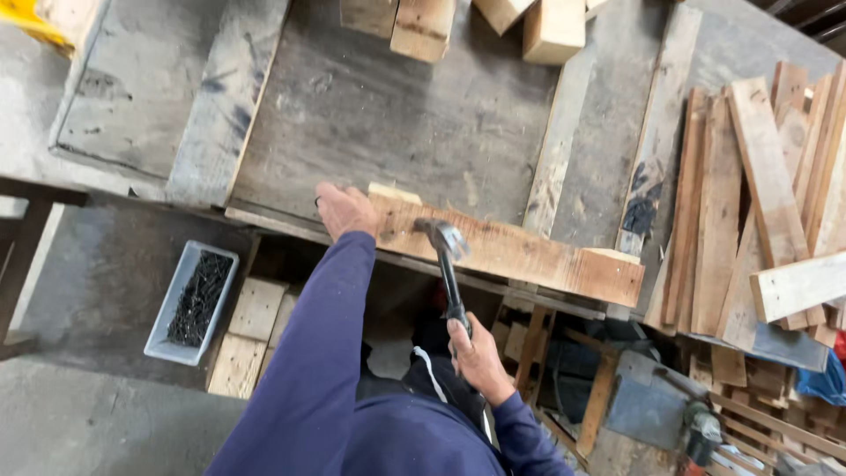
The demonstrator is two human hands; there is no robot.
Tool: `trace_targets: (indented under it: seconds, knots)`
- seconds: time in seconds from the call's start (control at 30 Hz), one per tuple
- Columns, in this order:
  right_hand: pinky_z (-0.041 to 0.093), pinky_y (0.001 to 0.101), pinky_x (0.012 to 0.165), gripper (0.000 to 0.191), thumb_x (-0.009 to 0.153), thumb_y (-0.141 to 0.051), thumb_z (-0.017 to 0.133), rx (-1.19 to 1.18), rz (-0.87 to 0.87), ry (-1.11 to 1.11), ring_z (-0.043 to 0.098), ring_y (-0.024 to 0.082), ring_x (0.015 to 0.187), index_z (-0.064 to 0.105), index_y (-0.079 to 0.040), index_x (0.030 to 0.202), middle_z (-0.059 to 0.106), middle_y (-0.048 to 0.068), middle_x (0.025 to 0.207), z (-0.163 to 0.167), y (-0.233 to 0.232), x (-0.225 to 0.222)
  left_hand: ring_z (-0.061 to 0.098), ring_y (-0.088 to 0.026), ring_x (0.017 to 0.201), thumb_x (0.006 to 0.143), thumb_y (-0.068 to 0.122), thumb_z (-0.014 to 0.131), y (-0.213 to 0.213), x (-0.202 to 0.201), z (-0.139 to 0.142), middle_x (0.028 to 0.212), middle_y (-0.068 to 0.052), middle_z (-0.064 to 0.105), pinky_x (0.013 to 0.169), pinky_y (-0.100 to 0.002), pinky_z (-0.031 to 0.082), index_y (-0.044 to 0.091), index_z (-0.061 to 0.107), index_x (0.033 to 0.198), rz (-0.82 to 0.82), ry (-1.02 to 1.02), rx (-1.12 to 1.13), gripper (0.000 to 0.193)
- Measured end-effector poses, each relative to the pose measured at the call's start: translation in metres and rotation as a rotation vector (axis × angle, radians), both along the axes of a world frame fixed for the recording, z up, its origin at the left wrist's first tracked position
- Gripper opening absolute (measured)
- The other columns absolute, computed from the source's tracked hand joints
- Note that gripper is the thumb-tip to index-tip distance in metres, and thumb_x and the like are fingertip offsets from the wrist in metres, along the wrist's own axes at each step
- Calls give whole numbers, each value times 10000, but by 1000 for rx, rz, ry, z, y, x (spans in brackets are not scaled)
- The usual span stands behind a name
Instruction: The person repeatedly picks up nails from a container and hammers them into small wooden blocks and planks on a workbench. They move the wood pieces around, align them, and continue nailing them together.
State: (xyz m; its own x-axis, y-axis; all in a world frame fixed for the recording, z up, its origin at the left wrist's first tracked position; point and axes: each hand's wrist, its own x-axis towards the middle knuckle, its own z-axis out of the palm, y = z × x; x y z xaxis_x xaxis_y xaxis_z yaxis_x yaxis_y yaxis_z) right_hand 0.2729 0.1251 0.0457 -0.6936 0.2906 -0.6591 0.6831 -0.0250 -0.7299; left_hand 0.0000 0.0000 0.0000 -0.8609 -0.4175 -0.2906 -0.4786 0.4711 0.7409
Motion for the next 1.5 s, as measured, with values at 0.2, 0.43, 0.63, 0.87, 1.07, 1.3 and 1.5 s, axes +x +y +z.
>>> trace_targets:
  seconds: [0.2, 0.43, 0.63, 0.87, 1.07, 1.3, 1.5]
  knots:
    - [420, 259, 431, 367, 985, -404, 630, -128, 37, -66, 498, 80, 456, 582, -41, 997, 533, 4, 638, 25, 29, 6, 688, -437, 935, 990, 90, 564, 5, 3, -23, 1003, -247, 711, 823, -497, 539, 45, 620, 1109, -133, 393, -119, 139]
    - [432, 266, 446, 342, 939, -400, 650, 124, 431, -44, 500, 79, 463, 611, -67, 1005, 542, 18, 570, 23, 113, -20, 599, -166, 706, 1066, 84, 570, -12, 14, -3, 987, -133, 737, 571, -297, 490, 33, 585, 1143, 275, 227, 1202, 94]
    - [433, 278, 446, 377, 952, -406, 643, 9, 565, -98, 501, 95, 476, 587, -34, 986, 545, -1, 636, 12, 157, -47, 692, -214, 790, 1036, 151, 539, -4, 78, 21, 1030, -162, 725, 678, -316, 595, -5, 594, 1248, 432, 200, 1610, 269]
    - [433, 265, 438, 357, 954, -401, 624, 23, 670, -57, 520, 87, 465, 610, -57, 1045, 544, -4, 623, 20, 182, -65, 737, -245, 918, 1001, 2, 573, 25, 129, 11, 1062, -138, 730, 852, -383, 634, 5, 621, 1203, 497, 280, 1636, 208]
    - [415, 277, 422, 379, 955, -417, 623, 30, 701, -121, 506, 102, 441, 606, -42, 1001, 548, 4, 603, 5, 182, -84, 736, -257, 938, 1031, 55, 615, 31, 139, -14, 1043, -149, 732, 848, -390, 631, 30, 646, 1157, 498, 354, 1791, 133]
    - [425, 270, 438, 411, 949, -453, 626, 42, 715, -106, 532, 97, 452, 610, -44, 981, 572, 17, 615, -2, 175, -78, 736, -258, 928, 1041, 147, 671, 27, 140, -25, 1002, -131, 736, 837, -397, 631, 2, 661, 1052, 448, 349, 1743, 145]
    - [413, 269, 439, 432, 950, -478, 621, 3, 701, -103, 518, 100, 451, 602, -48, 987, 556, 13, 614, -5, 176, -78, 730, -235, 895, 976, 147, 708, 33, 136, -25, 953, -77, 729, 800, -396, 619, 68, 645, 1001, 514, 334, 1770, 104]
